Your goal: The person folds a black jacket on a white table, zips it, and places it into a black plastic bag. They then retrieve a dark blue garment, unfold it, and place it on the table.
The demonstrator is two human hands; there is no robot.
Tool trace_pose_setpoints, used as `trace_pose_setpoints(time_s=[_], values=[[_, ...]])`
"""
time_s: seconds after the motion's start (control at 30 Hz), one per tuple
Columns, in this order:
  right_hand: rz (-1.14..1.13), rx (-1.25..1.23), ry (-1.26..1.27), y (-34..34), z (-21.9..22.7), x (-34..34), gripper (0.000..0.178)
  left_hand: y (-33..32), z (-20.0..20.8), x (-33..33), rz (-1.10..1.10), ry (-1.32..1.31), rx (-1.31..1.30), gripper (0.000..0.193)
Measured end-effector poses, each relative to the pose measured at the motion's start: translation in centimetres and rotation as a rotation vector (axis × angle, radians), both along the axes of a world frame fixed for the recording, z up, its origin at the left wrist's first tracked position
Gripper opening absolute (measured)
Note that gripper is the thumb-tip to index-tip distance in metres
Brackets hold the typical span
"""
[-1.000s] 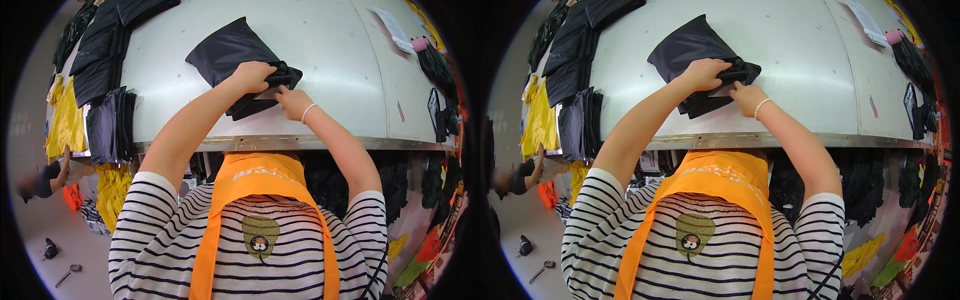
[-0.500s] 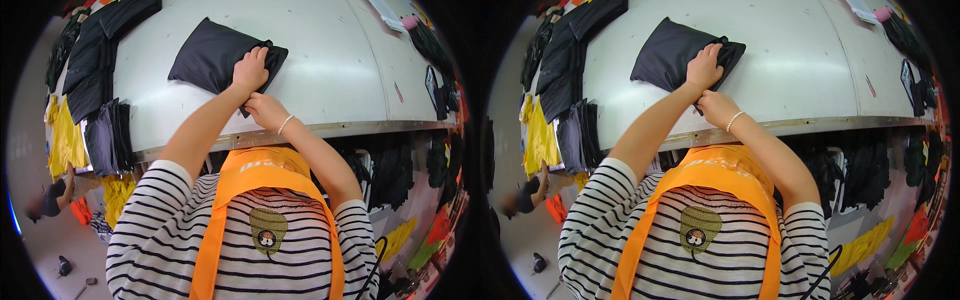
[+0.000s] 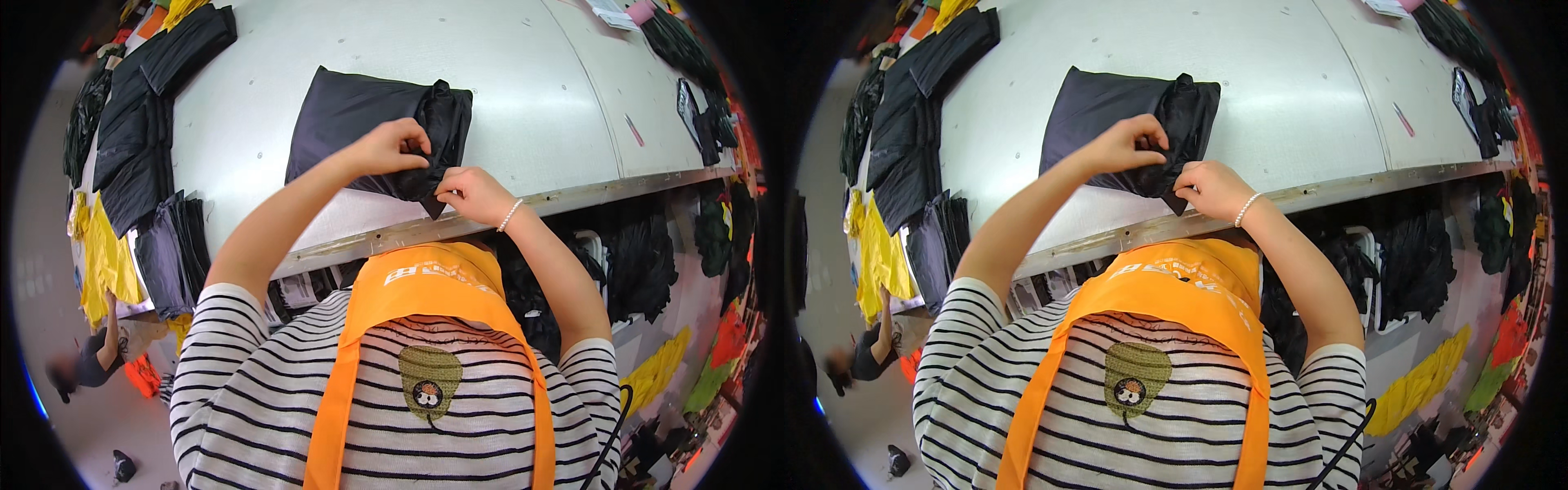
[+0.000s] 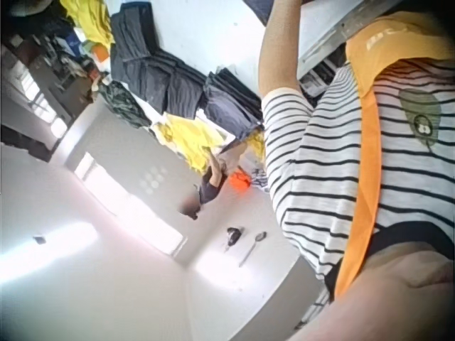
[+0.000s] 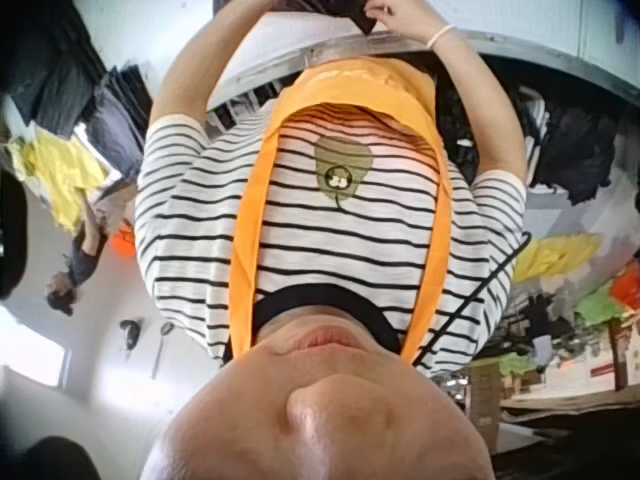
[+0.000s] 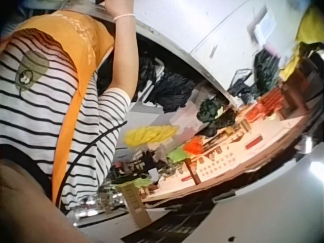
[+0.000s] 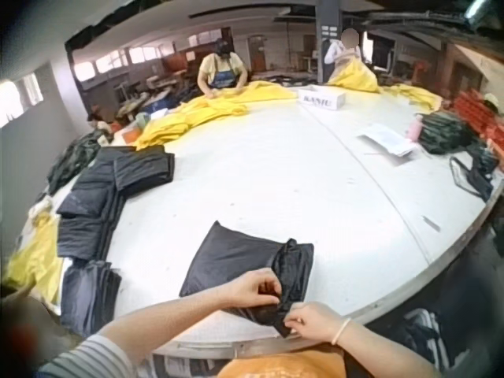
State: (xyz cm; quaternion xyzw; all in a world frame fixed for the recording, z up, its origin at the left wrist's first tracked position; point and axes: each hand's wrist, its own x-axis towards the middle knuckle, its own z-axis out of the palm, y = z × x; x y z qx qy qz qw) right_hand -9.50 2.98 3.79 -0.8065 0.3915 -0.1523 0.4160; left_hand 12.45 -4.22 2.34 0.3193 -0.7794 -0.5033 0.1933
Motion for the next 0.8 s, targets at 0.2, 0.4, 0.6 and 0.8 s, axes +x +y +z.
trace_pose_setpoints(time_s=[0.2, 0.4, 0.6, 0.8], values=[[0.02, -0.04, 0.143, 1.0, -1.5, -0.7, 0.011, 3.4, -1.3, -5.4, 0.092, -0.428, -0.43, 0.021], [-0.009, -0.064, 0.144, 0.7, 0.2, -2.1, 0.011, 3.5, -2.9, -7.2, 0.258, -0.448, -0.63, 0.02], [-0.051, -0.044, 0.114, 1.4, -0.3, -2.9, 0.011, 4.0, 0.3, -4.1, 0.193, -0.214, -0.281, 0.036], [-0.069, -0.062, 0.112, 1.9, -0.6, -2.8, 0.011, 2.5, 0.1, -3.4, 0.039, -0.273, -0.017, 0.032]])
